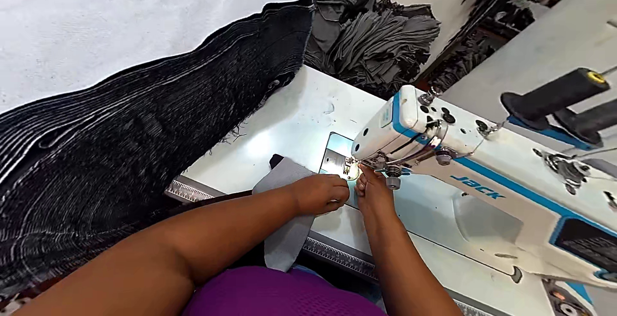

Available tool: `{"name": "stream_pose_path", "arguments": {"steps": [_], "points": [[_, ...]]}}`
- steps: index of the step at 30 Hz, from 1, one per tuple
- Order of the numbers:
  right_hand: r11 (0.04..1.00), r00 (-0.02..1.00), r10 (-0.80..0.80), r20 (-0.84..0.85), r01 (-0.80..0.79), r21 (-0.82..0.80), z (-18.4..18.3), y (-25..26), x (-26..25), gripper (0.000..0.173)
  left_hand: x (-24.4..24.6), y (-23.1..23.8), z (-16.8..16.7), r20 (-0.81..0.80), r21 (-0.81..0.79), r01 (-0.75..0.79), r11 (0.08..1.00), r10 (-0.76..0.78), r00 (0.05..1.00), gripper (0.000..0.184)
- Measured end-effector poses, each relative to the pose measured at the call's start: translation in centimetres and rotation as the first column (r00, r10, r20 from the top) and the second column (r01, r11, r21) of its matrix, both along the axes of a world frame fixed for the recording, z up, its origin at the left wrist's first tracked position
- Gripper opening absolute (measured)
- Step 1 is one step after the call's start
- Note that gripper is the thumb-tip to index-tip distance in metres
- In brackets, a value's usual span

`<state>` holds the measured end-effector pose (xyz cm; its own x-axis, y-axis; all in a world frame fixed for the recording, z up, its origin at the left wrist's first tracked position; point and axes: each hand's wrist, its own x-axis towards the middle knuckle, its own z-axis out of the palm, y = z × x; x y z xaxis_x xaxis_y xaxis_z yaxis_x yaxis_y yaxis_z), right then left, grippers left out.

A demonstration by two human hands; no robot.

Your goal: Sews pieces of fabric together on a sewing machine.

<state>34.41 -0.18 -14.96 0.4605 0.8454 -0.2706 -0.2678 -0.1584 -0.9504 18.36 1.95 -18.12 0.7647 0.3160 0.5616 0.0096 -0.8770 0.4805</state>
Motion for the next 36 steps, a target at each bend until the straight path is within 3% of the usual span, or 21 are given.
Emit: {"name": "stream_pose_path", "arguments": {"steps": [6, 13, 20, 24, 26, 29, 32, 36], "points": [[0.994, 1.000, 0.015, 0.006, -0.014, -0.108, 0.3, 0.6, 0.3, 0.024, 0.1, -0.1, -0.1, 0.021, 0.007, -0.011, 1.000, 0.011, 1.000, 0.002], [0.999, 0.995, 0.039, 0.088, -0.035, -0.039, 0.3, -0.8, -2.7, 0.017, 0.1, 0.1, -0.6, 0.053, 0.014, -0.007, 1.000, 0.006, 0.999, 0.003], [0.997, 0.963, -0.073, 0.258, 0.061, 0.053, 0.0, -1.9, -0.2, 0.013, -0.2, -0.1, -0.2, -0.009, -0.003, -0.020, 1.000, 0.020, 1.000, 0.003], [1.000, 0.933, -0.004, 0.359, -0.004, 0.021, -0.5, -0.3, 0.1, 0.017, -0.1, 0.0, -0.5, 0.034, 0.026, -0.062, 0.998, 0.061, 0.998, 0.006], [0.995, 0.907, 0.083, 0.412, -0.095, 0.008, -1.0, -0.2, -0.1, 0.020, 0.0, -0.3, -0.3, 0.085, 0.066, -0.125, 0.990, 0.119, 0.989, 0.019], [0.959, 0.801, 0.201, 0.564, -0.278, 0.052, -2.6, -2.2, 0.4, 0.007, 1.0, -0.2, 0.6, 0.030, 0.143, -0.009, 0.990, 0.005, 1.000, 0.032], [0.968, 0.700, 0.149, 0.698, -0.248, 0.043, -2.8, -4.5, 1.2, 0.009, 2.4, 0.5, 1.3, -0.028, 0.230, 0.023, 0.973, -0.017, 0.999, 0.032], [0.953, 0.638, 0.146, 0.756, -0.297, 0.066, -3.1, -6.1, 3.8, 0.016, 2.5, 2.4, 1.5, -0.251, 0.143, 0.012, 0.990, 0.024, 0.968, 0.027]]}}
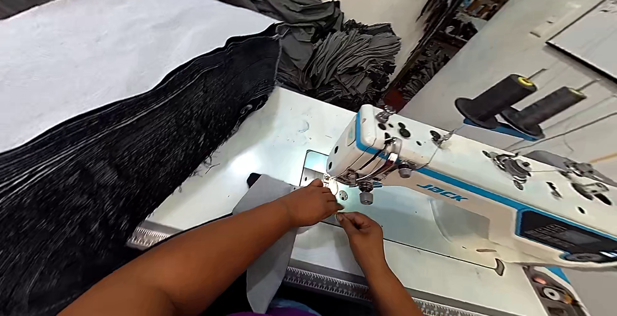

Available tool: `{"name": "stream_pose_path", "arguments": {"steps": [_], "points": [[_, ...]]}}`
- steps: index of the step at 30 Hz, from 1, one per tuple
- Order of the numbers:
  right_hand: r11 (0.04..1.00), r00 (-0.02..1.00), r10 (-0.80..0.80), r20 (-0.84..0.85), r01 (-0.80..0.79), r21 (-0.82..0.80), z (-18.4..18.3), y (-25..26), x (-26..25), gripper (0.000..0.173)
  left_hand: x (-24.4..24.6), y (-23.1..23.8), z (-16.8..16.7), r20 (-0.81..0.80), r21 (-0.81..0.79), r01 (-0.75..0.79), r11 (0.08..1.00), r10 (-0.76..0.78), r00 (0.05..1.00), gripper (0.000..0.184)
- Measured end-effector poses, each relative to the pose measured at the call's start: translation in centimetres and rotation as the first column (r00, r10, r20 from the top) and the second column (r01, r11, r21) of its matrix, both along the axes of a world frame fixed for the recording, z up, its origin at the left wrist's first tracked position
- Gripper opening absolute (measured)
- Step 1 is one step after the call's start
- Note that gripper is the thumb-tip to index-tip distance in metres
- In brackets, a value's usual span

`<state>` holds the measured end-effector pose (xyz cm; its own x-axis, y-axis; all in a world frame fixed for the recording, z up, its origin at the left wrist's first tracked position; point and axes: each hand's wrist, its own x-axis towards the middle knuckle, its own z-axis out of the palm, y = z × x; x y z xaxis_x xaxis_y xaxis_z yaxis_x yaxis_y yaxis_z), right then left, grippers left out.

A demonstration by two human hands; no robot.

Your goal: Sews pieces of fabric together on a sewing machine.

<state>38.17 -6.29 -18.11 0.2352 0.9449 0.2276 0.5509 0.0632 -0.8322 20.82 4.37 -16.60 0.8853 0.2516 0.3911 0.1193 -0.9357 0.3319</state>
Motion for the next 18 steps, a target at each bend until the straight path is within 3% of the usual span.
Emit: {"name": "stream_pose_path", "arguments": {"steps": [2, 4, 8, 11, 13, 18], "points": [[0.999, 1.000, -0.003, 0.031, 0.002, 0.039, -0.1, 0.4, 0.6, 0.015, -0.1, 0.4, 0.0, -0.012, -0.003, -0.016, 1.000, 0.016, 1.000, 0.024], [0.999, 0.998, -0.007, 0.062, 0.004, 0.043, 0.1, 1.4, 0.9, 0.014, -0.3, 0.8, -0.6, 0.090, 0.015, -0.066, 0.998, 0.065, 0.994, 0.019], [0.998, 0.999, 0.032, 0.021, -0.031, -0.058, 0.3, 4.4, 0.6, 0.019, -0.9, 1.7, -1.6, 0.197, -0.043, -0.215, 0.976, 0.219, 0.956, 0.017], [0.984, 0.999, 0.038, 0.003, -0.037, -0.177, 1.3, 5.4, 0.8, 0.025, -1.1, 2.2, -1.6, 0.170, -0.095, -0.334, 0.938, 0.346, 0.923, 0.014], [0.989, 0.999, -0.003, -0.046, -0.004, -0.145, 1.3, 5.4, 1.3, 0.023, -1.1, 2.4, -1.3, 0.140, -0.119, -0.398, 0.909, 0.413, 0.900, 0.013], [0.963, 0.964, -0.154, -0.217, 0.097, -0.250, 1.8, 5.5, 2.0, 0.020, -0.2, 2.5, -0.8, 0.106, -0.104, -0.437, 0.893, 0.447, 0.888, 0.010]]}}
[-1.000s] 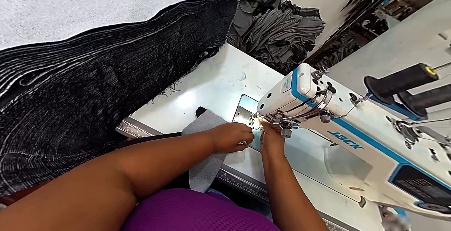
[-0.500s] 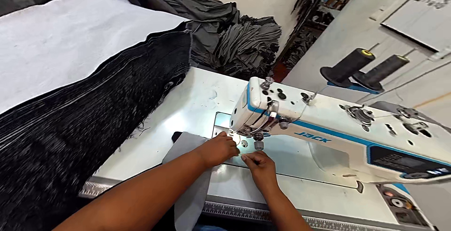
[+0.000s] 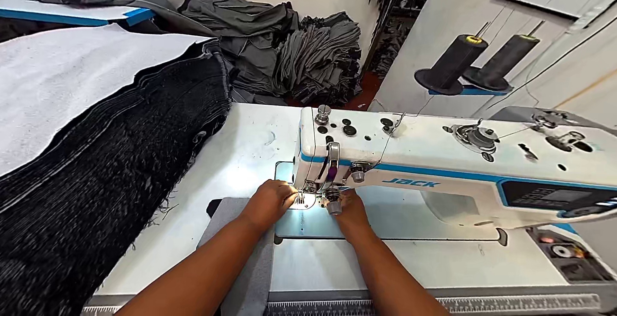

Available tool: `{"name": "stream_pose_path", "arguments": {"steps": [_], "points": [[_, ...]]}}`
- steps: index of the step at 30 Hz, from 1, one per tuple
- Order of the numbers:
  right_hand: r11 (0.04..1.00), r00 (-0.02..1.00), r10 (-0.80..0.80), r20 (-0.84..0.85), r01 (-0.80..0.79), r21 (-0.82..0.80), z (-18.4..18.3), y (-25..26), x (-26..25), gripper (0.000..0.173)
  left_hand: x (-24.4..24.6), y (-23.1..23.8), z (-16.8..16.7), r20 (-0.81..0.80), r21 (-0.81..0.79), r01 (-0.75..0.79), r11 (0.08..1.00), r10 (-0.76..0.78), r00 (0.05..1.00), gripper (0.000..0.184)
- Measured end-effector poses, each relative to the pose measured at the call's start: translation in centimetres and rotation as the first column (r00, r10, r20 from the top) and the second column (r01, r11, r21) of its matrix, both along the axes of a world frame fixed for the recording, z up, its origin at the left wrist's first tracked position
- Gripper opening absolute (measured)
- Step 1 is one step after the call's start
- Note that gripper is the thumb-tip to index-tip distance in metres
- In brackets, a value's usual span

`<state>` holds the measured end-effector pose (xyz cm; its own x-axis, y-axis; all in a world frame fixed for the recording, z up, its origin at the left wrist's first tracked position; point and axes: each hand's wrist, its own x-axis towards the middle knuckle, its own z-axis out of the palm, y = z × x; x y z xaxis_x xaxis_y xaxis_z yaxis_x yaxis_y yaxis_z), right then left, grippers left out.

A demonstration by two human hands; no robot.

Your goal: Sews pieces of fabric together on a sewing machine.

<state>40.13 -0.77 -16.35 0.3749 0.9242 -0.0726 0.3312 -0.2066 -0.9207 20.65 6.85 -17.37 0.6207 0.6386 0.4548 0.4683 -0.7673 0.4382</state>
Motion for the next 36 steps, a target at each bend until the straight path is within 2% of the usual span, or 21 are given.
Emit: {"name": "stream_pose_path", "arguments": {"steps": [3, 6, 8, 11, 12, 14, 17, 20, 24, 29, 31, 34, 36], "points": [[1.000, 0.999, -0.017, -0.043, 0.017, -0.008, 0.1, 0.0, -0.2, 0.020, 0.2, 0.0, -0.5, 0.010, 0.073, 0.001, 0.997, -0.001, 1.000, 0.008], [0.998, 0.998, -0.012, -0.069, 0.016, 0.058, -0.2, -0.2, -0.3, 0.021, 0.3, 0.2, -0.7, 0.014, 0.122, -0.006, 0.992, 0.005, 1.000, 0.008], [0.996, 0.998, -0.017, -0.053, 0.021, 0.092, -0.5, -0.2, -0.3, 0.010, 0.4, 0.2, -0.6, 0.010, 0.119, -0.009, 0.993, 0.008, 1.000, 0.008], [0.993, 1.000, -0.007, -0.022, 0.010, 0.121, -0.9, -0.3, -0.2, 0.009, 0.4, 0.2, -0.7, 0.020, 0.112, -0.005, 0.994, 0.003, 1.000, 0.007], [0.990, 0.999, -0.012, -0.045, 0.018, 0.139, -1.0, -0.3, -0.2, 0.011, 0.5, 0.2, -0.6, 0.022, 0.116, -0.001, 0.993, -0.001, 1.000, 0.006], [0.981, 0.993, -0.006, -0.120, 0.029, 0.192, -1.4, -0.4, 0.0, 0.028, 0.5, 0.3, -0.6, 0.019, 0.120, 0.005, 0.993, -0.008, 1.000, 0.006], [0.969, 0.981, -0.042, -0.191, 0.086, 0.231, -1.8, -0.2, 0.0, 0.023, 0.6, 0.3, -0.3, 0.012, 0.113, 0.016, 0.993, -0.018, 1.000, 0.005], [0.974, 0.982, -0.052, -0.182, 0.090, 0.209, -1.8, -0.1, -0.1, 0.023, 0.6, 0.4, -0.5, 0.019, 0.133, 0.025, 0.991, -0.028, 0.999, 0.006], [0.966, 0.980, -0.030, -0.195, 0.079, 0.247, -1.7, -0.2, -0.1, 0.036, 0.6, 0.6, -1.1, 0.010, 0.170, 0.040, 0.985, -0.042, 0.999, 0.008], [0.959, 0.987, -0.056, -0.149, 0.095, 0.266, -2.1, -0.3, 0.1, 0.017, 0.5, 0.7, -1.5, 0.002, 0.199, 0.045, 0.979, -0.047, 0.999, 0.009], [0.962, 0.988, -0.053, -0.143, 0.090, 0.259, -2.0, -0.3, -0.1, 0.022, 0.5, 0.7, -1.6, 0.008, 0.213, 0.041, 0.976, -0.044, 0.999, 0.010], [0.959, 0.980, -0.028, -0.198, 0.082, 0.270, -2.1, -0.2, -0.1, 0.054, 0.5, 0.7, -1.6, -0.003, 0.206, 0.034, 0.978, -0.034, 0.999, 0.010], [0.956, 0.974, -0.030, -0.227, 0.094, 0.279, -2.1, -0.2, -0.1, 0.064, 0.6, 0.6, -1.5, -0.006, 0.205, 0.037, 0.978, -0.036, 0.999, 0.009]]}}
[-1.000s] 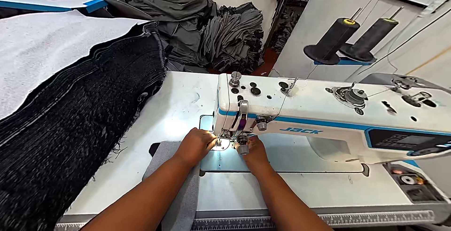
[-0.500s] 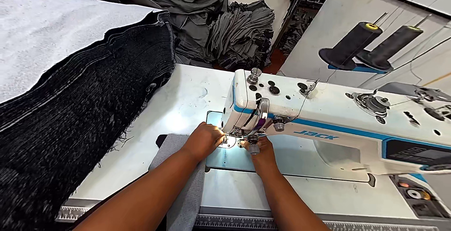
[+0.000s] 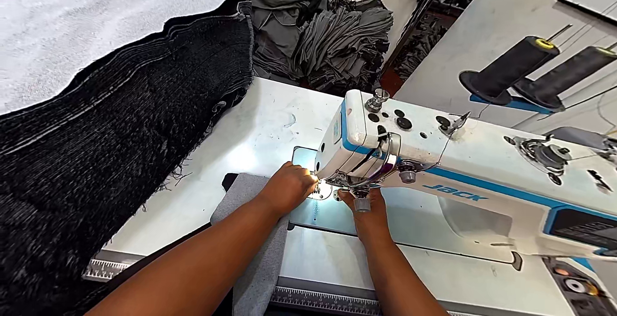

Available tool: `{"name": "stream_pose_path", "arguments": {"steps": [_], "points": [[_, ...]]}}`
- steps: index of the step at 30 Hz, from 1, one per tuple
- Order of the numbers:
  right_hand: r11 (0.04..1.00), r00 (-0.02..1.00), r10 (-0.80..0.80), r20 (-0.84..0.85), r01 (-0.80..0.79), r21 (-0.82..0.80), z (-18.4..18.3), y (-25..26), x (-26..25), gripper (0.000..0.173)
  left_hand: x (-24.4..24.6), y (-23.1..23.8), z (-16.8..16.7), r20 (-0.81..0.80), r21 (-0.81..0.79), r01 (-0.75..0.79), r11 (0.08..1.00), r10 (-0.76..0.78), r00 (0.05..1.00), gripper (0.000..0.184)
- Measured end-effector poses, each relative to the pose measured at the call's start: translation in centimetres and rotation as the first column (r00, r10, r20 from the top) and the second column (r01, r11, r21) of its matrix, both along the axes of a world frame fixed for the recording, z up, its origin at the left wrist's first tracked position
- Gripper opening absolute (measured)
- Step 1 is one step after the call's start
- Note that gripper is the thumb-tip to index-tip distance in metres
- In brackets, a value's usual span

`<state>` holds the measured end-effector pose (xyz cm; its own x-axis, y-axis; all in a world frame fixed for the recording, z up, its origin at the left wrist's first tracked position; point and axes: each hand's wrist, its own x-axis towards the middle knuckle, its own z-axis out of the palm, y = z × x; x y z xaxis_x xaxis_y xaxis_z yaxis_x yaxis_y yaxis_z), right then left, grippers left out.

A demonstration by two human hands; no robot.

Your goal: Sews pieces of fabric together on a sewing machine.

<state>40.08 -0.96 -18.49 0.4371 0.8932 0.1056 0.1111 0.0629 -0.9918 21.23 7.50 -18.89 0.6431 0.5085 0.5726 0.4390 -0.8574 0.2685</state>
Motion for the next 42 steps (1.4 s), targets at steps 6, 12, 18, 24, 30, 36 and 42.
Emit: {"name": "stream_pose_path", "arguments": {"steps": [6, 12, 18, 24, 30, 36, 42], "points": [[1.000, 1.000, 0.001, 0.028, 0.000, -0.025, 0.27, -0.09, -0.11, 0.059, -0.14, -0.04, 0.15, -0.037, -0.051, 0.017, 0.999, -0.018, 0.999, 0.011], [1.000, 0.998, 0.010, 0.054, -0.009, -0.019, -0.03, -0.07, -0.08, 0.053, -0.08, -0.01, 0.06, -0.044, -0.066, 0.000, 0.998, -0.003, 0.999, 0.011], [0.999, 0.997, 0.005, 0.082, -0.002, -0.035, 0.12, -0.08, -0.09, 0.044, -0.11, 0.00, 0.26, -0.054, -0.107, 0.002, 0.994, -0.007, 0.998, 0.013], [0.999, 0.996, -0.004, 0.084, 0.006, -0.032, 0.16, -0.08, -0.16, 0.042, -0.17, 0.06, 0.45, -0.060, -0.120, 0.017, 0.993, -0.024, 0.998, 0.013], [0.999, 0.996, -0.024, 0.084, 0.027, -0.035, -0.10, 0.07, -0.14, 0.043, -0.15, 0.15, 0.24, -0.041, -0.113, 0.021, 0.993, -0.026, 0.999, 0.012], [0.999, 0.992, -0.012, 0.126, 0.018, -0.047, -0.23, 0.09, 0.01, 0.045, -0.20, 0.08, 0.61, -0.057, -0.162, 0.025, 0.986, -0.035, 0.998, 0.015], [0.999, 0.991, -0.030, 0.127, 0.034, -0.034, -0.05, 0.01, -0.20, 0.038, -0.17, 0.20, 0.68, -0.076, -0.176, 0.025, 0.984, -0.039, 0.996, 0.017]]}}
